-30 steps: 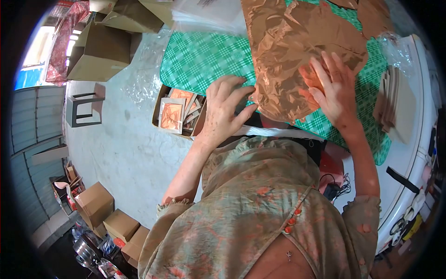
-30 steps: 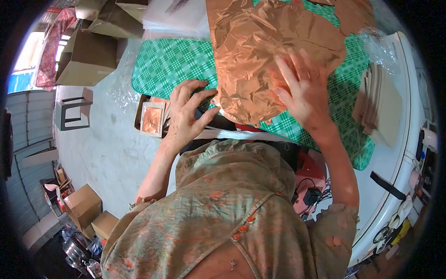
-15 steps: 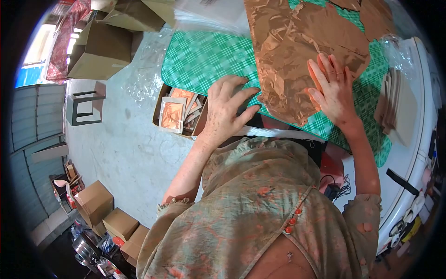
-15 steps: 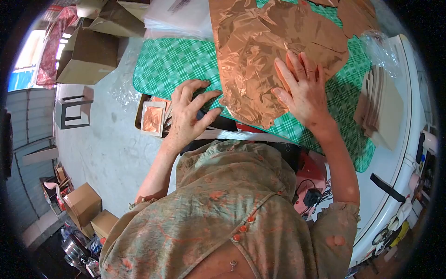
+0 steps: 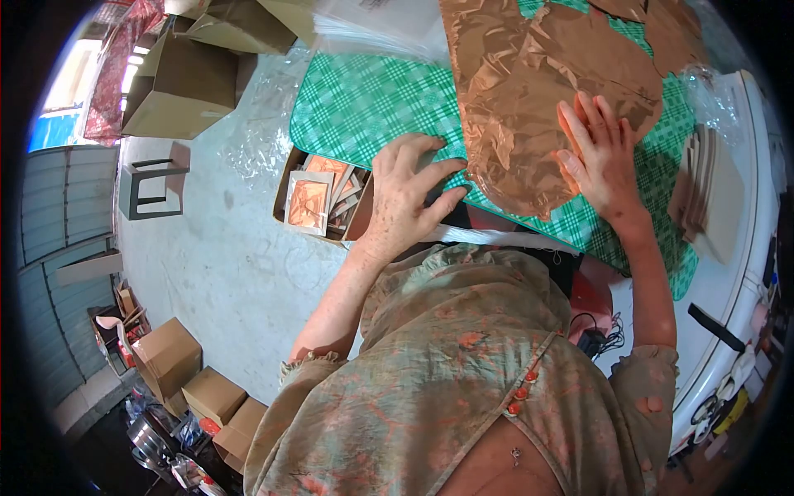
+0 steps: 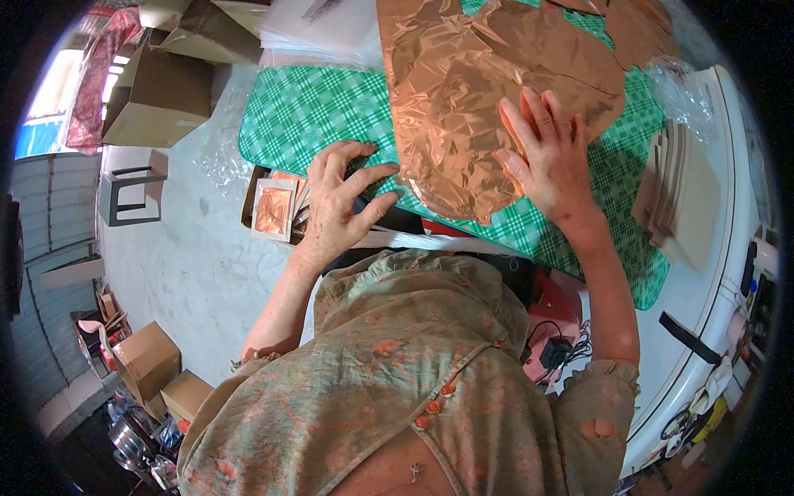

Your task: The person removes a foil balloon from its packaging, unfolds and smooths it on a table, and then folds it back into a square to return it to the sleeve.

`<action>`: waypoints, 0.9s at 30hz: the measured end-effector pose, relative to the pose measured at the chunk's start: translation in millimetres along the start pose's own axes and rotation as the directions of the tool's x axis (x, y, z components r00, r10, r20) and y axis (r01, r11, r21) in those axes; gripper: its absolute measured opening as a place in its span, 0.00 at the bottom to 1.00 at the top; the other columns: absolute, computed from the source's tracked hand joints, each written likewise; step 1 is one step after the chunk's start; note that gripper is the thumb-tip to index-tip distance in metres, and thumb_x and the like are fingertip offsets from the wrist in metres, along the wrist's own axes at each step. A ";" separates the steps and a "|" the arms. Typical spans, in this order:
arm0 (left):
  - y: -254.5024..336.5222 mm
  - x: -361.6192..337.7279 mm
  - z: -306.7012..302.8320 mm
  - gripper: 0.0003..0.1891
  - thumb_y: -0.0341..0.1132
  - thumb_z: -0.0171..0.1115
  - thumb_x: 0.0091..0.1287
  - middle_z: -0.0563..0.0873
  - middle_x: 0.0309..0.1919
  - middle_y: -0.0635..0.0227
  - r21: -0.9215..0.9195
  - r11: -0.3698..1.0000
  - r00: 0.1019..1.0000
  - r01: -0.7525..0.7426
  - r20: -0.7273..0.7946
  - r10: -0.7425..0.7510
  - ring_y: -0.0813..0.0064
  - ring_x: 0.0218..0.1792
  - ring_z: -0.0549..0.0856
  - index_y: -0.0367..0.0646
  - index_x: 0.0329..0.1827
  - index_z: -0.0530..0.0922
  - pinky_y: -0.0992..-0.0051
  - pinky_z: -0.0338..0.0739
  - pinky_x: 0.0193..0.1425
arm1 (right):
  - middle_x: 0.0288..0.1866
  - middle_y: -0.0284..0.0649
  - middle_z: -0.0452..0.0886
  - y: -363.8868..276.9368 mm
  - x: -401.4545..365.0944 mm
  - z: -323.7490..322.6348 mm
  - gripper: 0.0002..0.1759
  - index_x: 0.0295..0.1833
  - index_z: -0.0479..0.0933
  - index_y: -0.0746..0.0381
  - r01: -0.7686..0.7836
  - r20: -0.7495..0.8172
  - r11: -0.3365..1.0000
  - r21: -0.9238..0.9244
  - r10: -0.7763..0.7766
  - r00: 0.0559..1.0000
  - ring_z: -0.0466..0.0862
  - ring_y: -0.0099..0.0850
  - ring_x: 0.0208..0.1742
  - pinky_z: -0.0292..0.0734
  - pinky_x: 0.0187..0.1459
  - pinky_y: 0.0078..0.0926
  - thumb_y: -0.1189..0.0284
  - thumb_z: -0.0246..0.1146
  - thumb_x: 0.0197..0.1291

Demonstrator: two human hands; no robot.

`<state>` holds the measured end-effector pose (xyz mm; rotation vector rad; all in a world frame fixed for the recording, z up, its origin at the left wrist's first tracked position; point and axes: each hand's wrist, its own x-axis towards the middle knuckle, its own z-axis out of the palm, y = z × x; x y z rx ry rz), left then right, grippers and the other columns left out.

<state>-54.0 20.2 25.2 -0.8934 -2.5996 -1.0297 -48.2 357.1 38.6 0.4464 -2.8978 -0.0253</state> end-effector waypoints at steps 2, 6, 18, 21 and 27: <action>0.3 0.0 0.3 0.18 0.41 0.77 0.60 0.82 0.60 0.62 0.001 1.000 1.000 0.003 -0.001 -0.003 0.55 0.67 0.76 0.53 0.53 0.89 0.54 0.66 0.70 | 0.85 0.41 0.62 -1.5 0.9 -0.3 0.39 0.83 0.67 0.48 0.009 -0.003 1.000 0.006 -0.009 1.000 0.59 0.46 0.84 0.54 0.77 0.69 0.54 0.67 0.69; 0.3 0.2 0.0 0.17 0.41 0.77 0.60 0.82 0.60 0.62 0.006 1.000 1.000 0.000 -0.003 0.000 0.55 0.67 0.76 0.53 0.53 0.89 0.54 0.66 0.69 | 0.84 0.41 0.63 -3.4 1.9 -1.4 0.38 0.82 0.68 0.48 0.022 -0.001 1.000 0.018 -0.022 1.000 0.59 0.46 0.84 0.53 0.77 0.68 0.55 0.68 0.69; -0.8 0.0 0.7 0.16 0.40 0.77 0.61 0.81 0.60 0.61 0.009 0.999 0.999 -0.037 -0.006 0.037 0.54 0.66 0.76 0.53 0.51 0.89 0.54 0.66 0.69 | 0.83 0.42 0.65 -6.2 2.9 -1.9 0.38 0.81 0.71 0.50 0.055 -0.030 0.998 -0.009 -0.055 0.998 0.63 0.47 0.81 0.57 0.76 0.64 0.54 0.69 0.67; 6.4 3.2 -3.3 0.17 0.40 0.77 0.61 0.81 0.60 0.60 0.003 0.999 0.999 -0.036 -0.013 0.036 0.53 0.66 0.76 0.51 0.52 0.89 0.54 0.67 0.69 | 0.82 0.43 0.65 -6.9 3.6 -4.7 0.38 0.80 0.71 0.50 0.063 -0.031 0.998 -0.006 -0.063 0.998 0.64 0.48 0.81 0.59 0.75 0.64 0.53 0.68 0.67; 19.3 25.4 0.0 0.27 0.42 0.73 0.67 0.74 0.76 0.53 0.039 0.980 0.977 -0.197 0.089 0.193 0.48 0.80 0.68 0.47 0.68 0.82 0.44 0.62 0.81 | 0.83 0.43 0.65 -8.8 3.2 -8.9 0.38 0.81 0.69 0.49 0.031 0.005 0.999 -0.036 -0.031 1.000 0.62 0.48 0.82 0.60 0.74 0.66 0.50 0.66 0.69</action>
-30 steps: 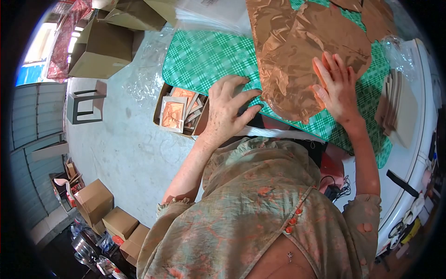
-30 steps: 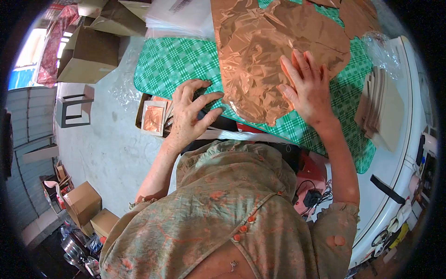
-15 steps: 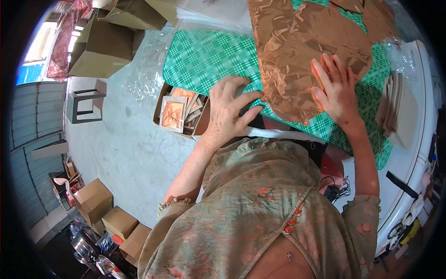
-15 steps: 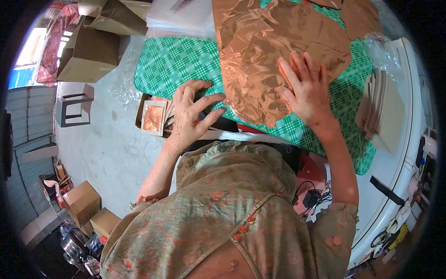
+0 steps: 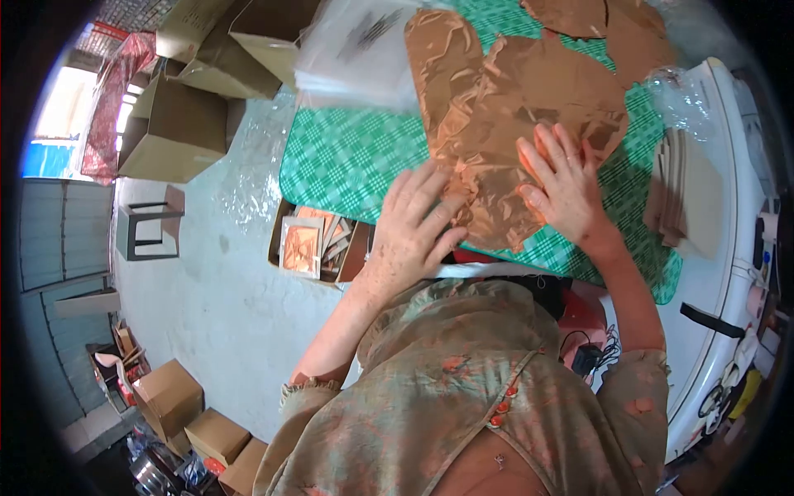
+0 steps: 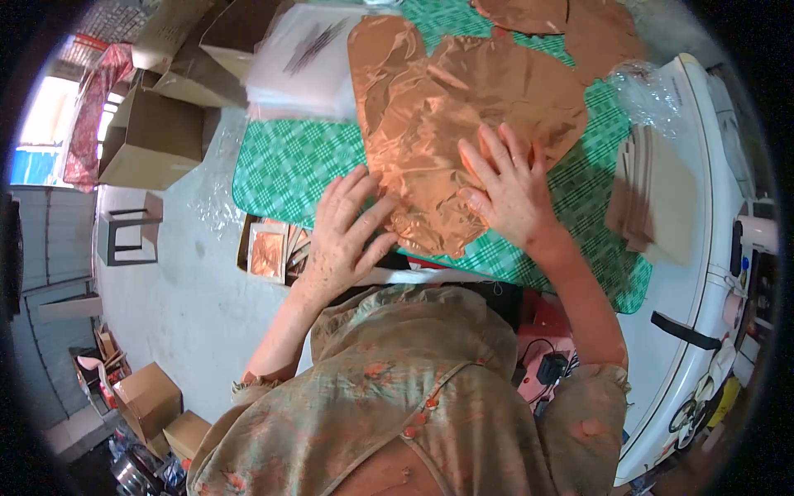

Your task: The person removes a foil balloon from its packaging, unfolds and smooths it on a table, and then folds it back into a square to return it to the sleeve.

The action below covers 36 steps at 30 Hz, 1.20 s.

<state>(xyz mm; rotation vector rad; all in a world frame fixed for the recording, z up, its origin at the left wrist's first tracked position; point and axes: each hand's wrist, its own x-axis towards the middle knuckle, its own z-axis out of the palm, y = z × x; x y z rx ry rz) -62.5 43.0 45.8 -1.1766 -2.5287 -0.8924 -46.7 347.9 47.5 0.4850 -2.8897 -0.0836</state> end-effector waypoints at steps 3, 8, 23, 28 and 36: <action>3.9 24.0 5.0 0.33 0.45 0.70 0.69 0.67 0.81 0.51 0.002 0.999 0.994 -0.055 0.098 0.054 0.48 0.84 0.62 0.45 0.76 0.75 0.46 0.56 0.86 | 0.84 0.43 0.64 0.1 -0.7 0.5 0.38 0.82 0.68 0.49 -0.011 0.011 1.000 0.027 0.011 1.000 0.60 0.48 0.84 0.56 0.77 0.68 0.50 0.65 0.69; 0.0 40.4 29.6 0.40 0.55 0.64 0.72 0.63 0.83 0.51 0.044 0.994 0.979 -0.098 0.183 0.088 0.50 0.85 0.59 0.47 0.83 0.67 0.47 0.53 0.87 | 0.84 0.45 0.63 -0.5 -0.4 -0.9 0.39 0.82 0.67 0.50 -0.016 0.015 0.999 0.039 0.015 1.000 0.59 0.50 0.84 0.53 0.78 0.70 0.51 0.65 0.70; 6.4 48.0 27.3 0.37 0.55 0.58 0.76 0.66 0.81 0.50 0.132 0.978 0.938 -0.159 0.330 0.108 0.48 0.83 0.61 0.48 0.84 0.66 0.45 0.53 0.86 | 0.85 0.48 0.61 -3.8 38.5 5.1 0.39 0.82 0.65 0.55 0.030 -0.050 0.981 0.191 -0.021 0.999 0.54 0.49 0.88 0.46 0.81 0.68 0.56 0.64 0.69; 6.5 48.2 27.1 0.34 0.54 0.58 0.77 0.65 0.82 0.50 0.125 0.981 0.933 -0.150 0.346 0.099 0.43 0.83 0.60 0.49 0.81 0.69 0.44 0.52 0.85 | 0.86 0.49 0.60 28.3 67.3 43.7 0.39 0.85 0.62 0.55 0.020 -0.095 0.978 0.207 -0.001 0.996 0.53 0.48 0.89 0.44 0.83 0.65 0.53 0.59 0.73; 3.5 45.7 29.4 0.34 0.55 0.56 0.78 0.63 0.84 0.51 0.131 0.977 0.927 -0.166 0.359 0.109 0.43 0.85 0.57 0.52 0.83 0.68 0.42 0.49 0.86 | 0.75 0.48 0.75 180.3 116.1 22.7 0.33 0.73 0.73 0.62 -0.495 -0.191 0.844 -0.207 0.462 0.866 0.68 0.45 0.80 0.60 0.77 0.53 0.54 0.64 0.70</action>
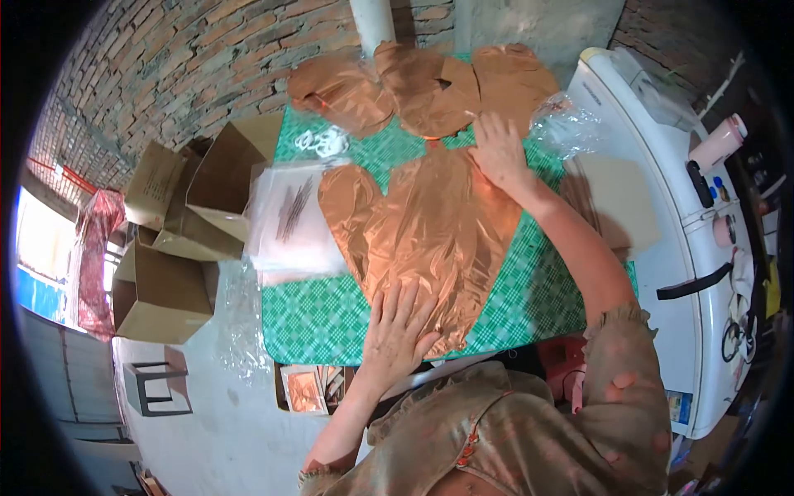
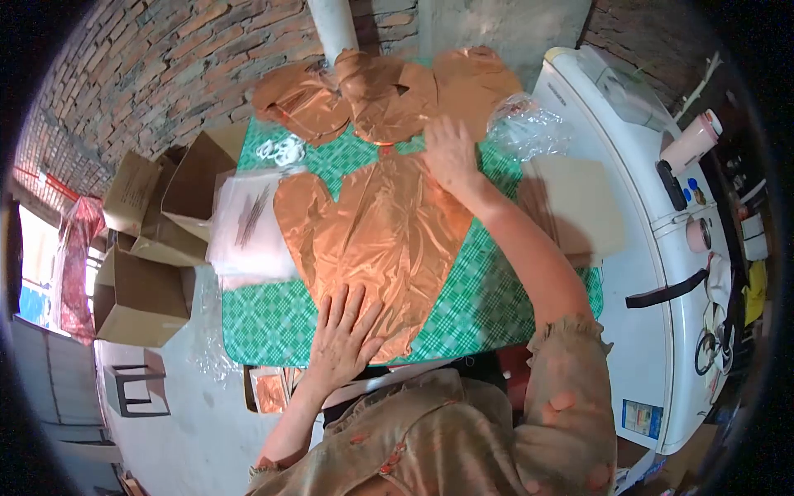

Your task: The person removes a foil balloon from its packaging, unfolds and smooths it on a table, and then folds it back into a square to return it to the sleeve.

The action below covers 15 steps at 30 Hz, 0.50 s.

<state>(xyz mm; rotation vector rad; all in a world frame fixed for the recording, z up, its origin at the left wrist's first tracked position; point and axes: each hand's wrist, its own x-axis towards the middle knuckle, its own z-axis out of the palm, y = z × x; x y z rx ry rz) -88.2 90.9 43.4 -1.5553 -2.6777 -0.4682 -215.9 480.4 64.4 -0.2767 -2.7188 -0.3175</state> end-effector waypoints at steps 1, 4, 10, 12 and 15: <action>0.4 0.4 -1.3 0.36 0.56 0.56 0.78 0.61 0.85 0.51 0.007 1.000 1.000 -0.002 0.011 0.002 0.42 0.85 0.55 0.50 0.84 0.65 0.42 0.49 0.86 | 0.74 0.47 0.78 13.0 12.8 3.0 0.32 0.70 0.75 0.61 -0.064 0.033 0.997 0.042 0.063 0.997 0.70 0.44 0.78 0.63 0.75 0.50 0.54 0.65 0.68; 2.2 0.2 -7.5 0.38 0.57 0.55 0.78 0.59 0.86 0.51 -0.056 0.998 0.999 0.026 0.024 -0.024 0.41 0.86 0.54 0.46 0.85 0.63 0.43 0.48 0.86 | 0.66 0.47 0.84 39.2 33.2 20.7 0.23 0.63 0.83 0.60 -0.187 0.112 0.976 0.107 0.175 0.978 0.79 0.45 0.71 0.70 0.70 0.48 0.58 0.66 0.67; -2.7 -4.7 -5.9 0.43 0.56 0.64 0.74 0.55 0.86 0.47 -0.203 0.977 0.995 0.069 -0.058 -0.082 0.38 0.86 0.52 0.42 0.85 0.61 0.44 0.50 0.87 | 0.46 0.44 0.93 46.0 42.3 58.4 0.10 0.43 0.92 0.56 -0.243 0.177 0.970 0.019 0.236 0.956 0.92 0.47 0.52 0.82 0.56 0.52 0.68 0.65 0.66; -0.4 -3.5 -8.5 0.43 0.55 0.65 0.72 0.56 0.86 0.50 -0.213 0.974 0.994 0.079 -0.062 -0.094 0.39 0.86 0.52 0.44 0.85 0.62 0.45 0.50 0.87 | 0.45 0.43 0.93 48.5 42.5 58.8 0.10 0.44 0.92 0.56 -0.206 0.178 0.978 -0.010 0.205 0.962 0.93 0.46 0.50 0.84 0.51 0.54 0.69 0.65 0.65; 0.7 -2.8 -10.5 0.42 0.54 0.66 0.73 0.56 0.86 0.50 -0.231 0.969 0.993 0.087 -0.060 -0.103 0.40 0.86 0.51 0.44 0.84 0.64 0.46 0.51 0.87 | 0.44 0.46 0.93 60.3 50.2 58.1 0.10 0.46 0.91 0.57 -0.254 0.178 0.967 0.015 0.248 0.952 0.93 0.48 0.48 0.85 0.46 0.55 0.69 0.66 0.65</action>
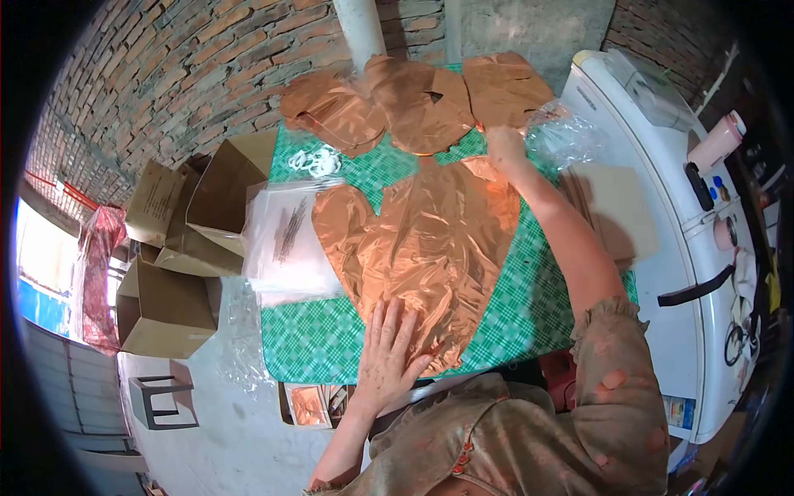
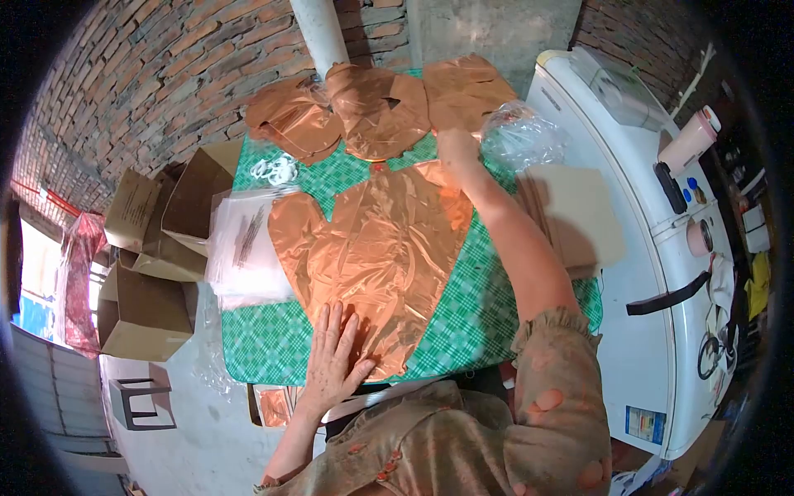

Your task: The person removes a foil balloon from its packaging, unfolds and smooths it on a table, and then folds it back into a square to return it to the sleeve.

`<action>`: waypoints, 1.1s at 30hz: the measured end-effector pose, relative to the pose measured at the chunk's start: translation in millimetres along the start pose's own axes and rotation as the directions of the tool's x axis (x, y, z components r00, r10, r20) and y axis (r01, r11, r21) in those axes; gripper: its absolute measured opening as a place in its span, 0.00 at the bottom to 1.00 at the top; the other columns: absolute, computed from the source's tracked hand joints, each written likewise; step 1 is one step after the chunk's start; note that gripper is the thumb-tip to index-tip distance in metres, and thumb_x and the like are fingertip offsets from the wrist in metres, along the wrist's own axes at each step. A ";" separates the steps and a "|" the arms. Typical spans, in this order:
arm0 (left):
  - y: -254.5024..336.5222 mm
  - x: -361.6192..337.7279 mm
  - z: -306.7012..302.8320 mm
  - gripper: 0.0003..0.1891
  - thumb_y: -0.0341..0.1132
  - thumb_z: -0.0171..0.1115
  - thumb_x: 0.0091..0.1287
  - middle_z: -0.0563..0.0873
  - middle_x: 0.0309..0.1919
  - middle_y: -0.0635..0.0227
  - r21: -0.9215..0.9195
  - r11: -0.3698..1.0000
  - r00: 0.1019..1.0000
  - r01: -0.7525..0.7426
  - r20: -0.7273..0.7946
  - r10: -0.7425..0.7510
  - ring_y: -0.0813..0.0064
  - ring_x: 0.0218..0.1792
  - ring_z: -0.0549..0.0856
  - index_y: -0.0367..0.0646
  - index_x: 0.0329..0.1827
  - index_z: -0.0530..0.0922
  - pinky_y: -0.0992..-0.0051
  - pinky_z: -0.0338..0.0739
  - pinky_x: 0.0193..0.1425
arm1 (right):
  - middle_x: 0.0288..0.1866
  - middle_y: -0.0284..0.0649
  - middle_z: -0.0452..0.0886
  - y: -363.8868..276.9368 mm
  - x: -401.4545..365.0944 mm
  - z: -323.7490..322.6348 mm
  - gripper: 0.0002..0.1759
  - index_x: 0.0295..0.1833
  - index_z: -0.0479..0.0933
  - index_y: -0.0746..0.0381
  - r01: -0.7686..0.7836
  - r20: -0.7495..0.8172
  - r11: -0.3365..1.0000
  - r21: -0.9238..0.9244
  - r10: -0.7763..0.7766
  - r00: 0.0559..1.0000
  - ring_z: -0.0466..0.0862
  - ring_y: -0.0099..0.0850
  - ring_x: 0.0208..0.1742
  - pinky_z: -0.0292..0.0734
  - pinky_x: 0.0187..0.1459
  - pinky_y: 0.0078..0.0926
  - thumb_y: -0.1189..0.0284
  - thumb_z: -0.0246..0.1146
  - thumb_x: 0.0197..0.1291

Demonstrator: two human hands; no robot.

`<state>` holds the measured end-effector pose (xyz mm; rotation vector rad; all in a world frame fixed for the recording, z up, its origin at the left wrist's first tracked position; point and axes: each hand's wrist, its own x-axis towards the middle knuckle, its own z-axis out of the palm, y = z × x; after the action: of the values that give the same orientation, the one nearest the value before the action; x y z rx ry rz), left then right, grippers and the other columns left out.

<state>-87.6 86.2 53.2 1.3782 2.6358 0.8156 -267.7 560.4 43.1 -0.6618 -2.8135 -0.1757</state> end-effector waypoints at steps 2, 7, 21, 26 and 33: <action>-1.1 -0.8 0.4 0.41 0.53 0.66 0.73 0.57 0.86 0.49 -0.022 1.000 1.000 -0.002 -0.015 0.002 0.39 0.86 0.51 0.43 0.84 0.65 0.46 0.52 0.87 | 0.41 0.51 0.91 9.0 9.9 -0.8 0.08 0.44 0.88 0.58 -0.064 -0.109 0.987 0.148 0.081 0.991 0.91 0.52 0.46 0.84 0.44 0.55 0.68 0.68 0.63; -6.5 -2.6 -0.4 0.39 0.49 0.68 0.72 0.57 0.85 0.46 -0.136 0.991 0.997 -0.012 -0.083 0.001 0.37 0.85 0.53 0.42 0.83 0.66 0.46 0.54 0.86 | 0.35 0.59 0.85 26.1 20.0 -19.9 0.16 0.39 0.77 0.61 -0.037 -0.347 0.851 0.524 0.253 0.903 0.85 0.63 0.42 0.78 0.43 0.58 0.62 0.73 0.60; 11.4 124.8 -62.7 0.35 0.35 0.68 0.74 0.67 0.80 0.46 -0.396 0.908 0.989 -0.137 -0.111 0.101 0.50 0.79 0.71 0.40 0.83 0.65 0.57 0.71 0.77 | 0.42 0.51 0.88 58.3 42.3 -20.5 0.16 0.46 0.80 0.60 0.325 -0.441 0.847 0.420 -0.123 0.889 0.86 0.55 0.47 0.78 0.46 0.50 0.59 0.71 0.65; -3.5 276.0 -39.8 0.30 0.36 0.63 0.80 0.79 0.70 0.57 -0.792 0.609 0.998 0.030 0.057 0.025 0.69 0.65 0.83 0.40 0.82 0.66 0.67 0.86 0.62 | 0.41 0.53 0.87 63.4 44.4 -54.3 0.15 0.46 0.81 0.63 0.301 -0.316 0.769 0.564 -0.136 0.939 0.85 0.57 0.46 0.78 0.45 0.50 0.61 0.66 0.70; 11.3 427.4 14.7 0.26 0.33 0.63 0.78 0.86 0.55 0.60 -0.850 0.526 1.000 0.020 0.027 0.005 0.72 0.49 0.89 0.45 0.78 0.72 0.69 0.88 0.48 | 0.39 0.51 0.87 50.3 24.4 -140.0 0.15 0.45 0.81 0.64 0.120 -0.003 0.657 0.744 -0.177 0.984 0.86 0.49 0.42 0.78 0.44 0.44 0.61 0.65 0.72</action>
<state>-331.1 430.3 125.9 1.0210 1.6808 1.7409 -236.8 591.4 187.3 -0.2280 -2.6334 0.9525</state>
